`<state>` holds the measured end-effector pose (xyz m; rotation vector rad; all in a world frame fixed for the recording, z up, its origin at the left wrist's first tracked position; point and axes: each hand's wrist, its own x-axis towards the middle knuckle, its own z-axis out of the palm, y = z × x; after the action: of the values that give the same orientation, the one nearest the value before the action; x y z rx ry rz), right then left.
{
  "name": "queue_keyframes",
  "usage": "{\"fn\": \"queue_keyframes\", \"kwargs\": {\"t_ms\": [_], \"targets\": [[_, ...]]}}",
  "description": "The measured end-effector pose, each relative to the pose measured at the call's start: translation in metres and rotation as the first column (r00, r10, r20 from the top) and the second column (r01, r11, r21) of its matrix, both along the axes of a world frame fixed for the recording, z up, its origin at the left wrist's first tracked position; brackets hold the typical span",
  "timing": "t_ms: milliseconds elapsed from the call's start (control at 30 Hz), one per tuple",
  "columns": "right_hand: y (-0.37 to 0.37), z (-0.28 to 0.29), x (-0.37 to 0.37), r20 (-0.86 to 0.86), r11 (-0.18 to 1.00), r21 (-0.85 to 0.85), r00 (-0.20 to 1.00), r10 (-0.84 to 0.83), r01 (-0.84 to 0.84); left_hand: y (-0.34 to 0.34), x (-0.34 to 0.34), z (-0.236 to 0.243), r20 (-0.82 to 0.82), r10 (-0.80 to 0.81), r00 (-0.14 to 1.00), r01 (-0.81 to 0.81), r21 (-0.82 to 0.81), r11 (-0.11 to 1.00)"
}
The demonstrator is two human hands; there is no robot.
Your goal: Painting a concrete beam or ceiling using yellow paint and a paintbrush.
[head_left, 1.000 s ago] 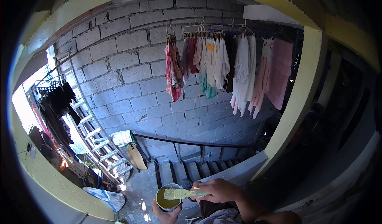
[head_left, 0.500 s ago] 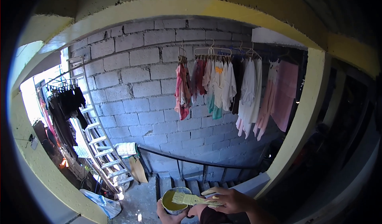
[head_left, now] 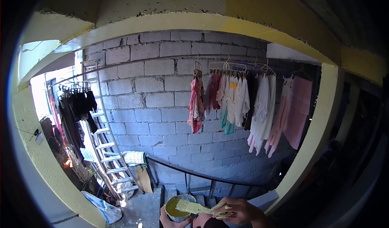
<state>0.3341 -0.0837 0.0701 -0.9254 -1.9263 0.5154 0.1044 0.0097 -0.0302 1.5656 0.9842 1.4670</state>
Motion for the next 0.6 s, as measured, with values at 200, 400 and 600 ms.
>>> {"fn": "queue_keyframes", "kwargs": {"t_ms": [200,400,600], "targets": [[0.01,-0.002,0.002,0.09,0.95,0.311,0.996,-0.024,-0.005,0.0,-0.002,0.0,0.008,-0.092,0.996,0.092,0.021,0.996],[0.002,0.014,-0.002,-0.085,0.925,0.352,0.989,-0.12,0.143,0.001,0.005,0.016,0.02,-0.174,0.984,0.173,0.035,0.984],[0.013,0.03,0.013,-0.273,0.896,0.408,0.96,-0.065,0.176,0.013,0.017,0.052,-0.017,-0.192,0.981,0.191,-0.032,0.981]]}}
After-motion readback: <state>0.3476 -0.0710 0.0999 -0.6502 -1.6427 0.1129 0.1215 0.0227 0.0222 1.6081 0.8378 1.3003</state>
